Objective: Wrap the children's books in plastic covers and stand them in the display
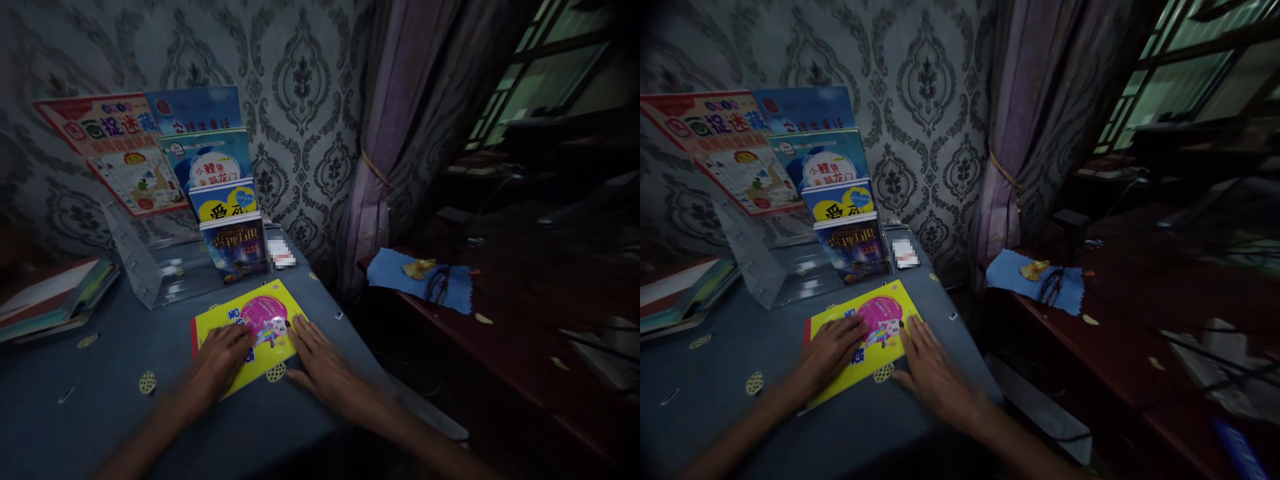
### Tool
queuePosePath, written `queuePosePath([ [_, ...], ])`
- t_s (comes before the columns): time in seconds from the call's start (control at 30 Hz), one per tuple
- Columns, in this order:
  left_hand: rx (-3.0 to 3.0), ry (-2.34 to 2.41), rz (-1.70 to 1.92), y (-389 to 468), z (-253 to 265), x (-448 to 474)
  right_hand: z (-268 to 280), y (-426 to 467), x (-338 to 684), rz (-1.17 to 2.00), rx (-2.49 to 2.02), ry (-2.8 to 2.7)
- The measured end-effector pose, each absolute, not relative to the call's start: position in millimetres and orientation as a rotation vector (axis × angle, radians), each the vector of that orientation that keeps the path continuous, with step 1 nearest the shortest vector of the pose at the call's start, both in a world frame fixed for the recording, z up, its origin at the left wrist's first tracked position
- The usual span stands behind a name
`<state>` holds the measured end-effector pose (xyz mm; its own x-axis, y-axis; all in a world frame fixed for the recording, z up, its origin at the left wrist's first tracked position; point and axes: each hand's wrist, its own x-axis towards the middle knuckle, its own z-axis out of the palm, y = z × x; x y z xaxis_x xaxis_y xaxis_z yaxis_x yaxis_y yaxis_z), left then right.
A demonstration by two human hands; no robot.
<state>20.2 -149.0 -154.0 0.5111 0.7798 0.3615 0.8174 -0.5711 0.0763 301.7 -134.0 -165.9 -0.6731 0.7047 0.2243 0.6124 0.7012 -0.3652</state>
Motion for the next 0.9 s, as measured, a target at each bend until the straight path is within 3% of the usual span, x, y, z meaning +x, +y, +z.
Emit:
queuePosePath([
  [0.2, -2.449, -1.694, -0.291, -96.5, -143.9, 23.0, -186.3, -137.5, 294.0, 0.184, -1.099, -2.501],
  [0.47, -2.413, -1.865, -0.239, -77.4, -127.1, 42.7, -190.7, -142.8, 275.9, 0.103, -1.298, -2.437],
  [0.77, -2.632, -2.235, -0.688, -51.5, -115.6, 26.0, -194.0, -141.7, 264.5, 0.125, -1.441, -2.336],
  [0.9, -2.758, -2.44, -1.101, -60.2, -103.8, 22.0, -191.6, -138.1, 264.3, 0.122, -1.452, -2.311],
])
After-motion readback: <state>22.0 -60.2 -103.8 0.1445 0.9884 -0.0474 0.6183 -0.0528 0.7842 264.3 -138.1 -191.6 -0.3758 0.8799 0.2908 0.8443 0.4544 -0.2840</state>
